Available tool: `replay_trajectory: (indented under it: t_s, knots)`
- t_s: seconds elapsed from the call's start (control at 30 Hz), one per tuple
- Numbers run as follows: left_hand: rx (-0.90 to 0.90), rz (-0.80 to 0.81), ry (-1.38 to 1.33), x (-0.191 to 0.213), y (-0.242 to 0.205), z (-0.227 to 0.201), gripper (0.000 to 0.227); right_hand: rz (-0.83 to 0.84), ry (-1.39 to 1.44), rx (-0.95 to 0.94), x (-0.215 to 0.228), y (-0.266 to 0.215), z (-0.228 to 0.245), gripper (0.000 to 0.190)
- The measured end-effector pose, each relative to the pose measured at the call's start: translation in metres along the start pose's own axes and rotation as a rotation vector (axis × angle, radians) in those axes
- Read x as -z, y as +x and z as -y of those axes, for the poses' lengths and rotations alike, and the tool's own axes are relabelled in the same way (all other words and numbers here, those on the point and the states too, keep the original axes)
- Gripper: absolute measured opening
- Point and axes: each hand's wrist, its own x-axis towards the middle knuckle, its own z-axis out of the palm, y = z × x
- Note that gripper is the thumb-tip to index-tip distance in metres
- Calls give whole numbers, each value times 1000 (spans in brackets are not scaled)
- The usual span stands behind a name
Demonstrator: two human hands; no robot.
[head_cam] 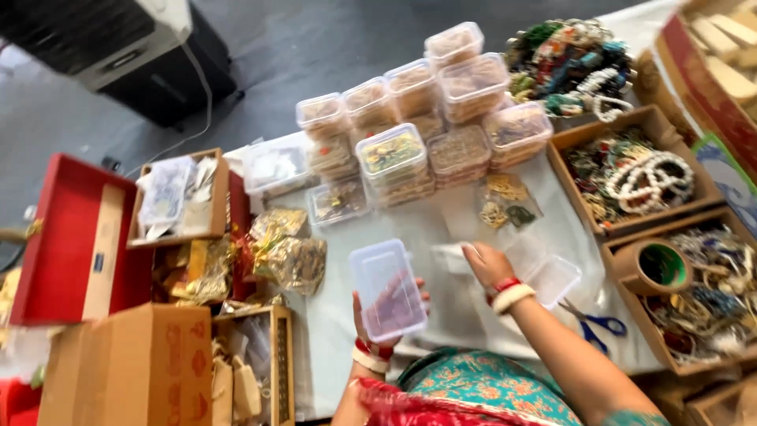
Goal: Cleaning small plastic boxes and packing jewelry items into them.
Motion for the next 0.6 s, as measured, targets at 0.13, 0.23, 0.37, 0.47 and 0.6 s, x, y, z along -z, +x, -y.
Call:
replay_trajectory:
  t_s: [0.13,0.23,0.37,0.47,0.6]
  knots:
    - [37,-239,127,37,-4,-33,96,549,-484,61,34,-52,16,57]
    - [291,-369,371,88,-9,-52,81,473,-519,147,59,-72,64,52]
    - [226,-707,821,207,-4,-58,64,202,-112,201,32,-46,35,44]
    - [18,-1067,1398,147,12,-60,62,124,-114,312,16,-35,53,57]
    - [-145,-1226,2149,50,9,-34,56,17,-367,690,-2,-24,77,66]
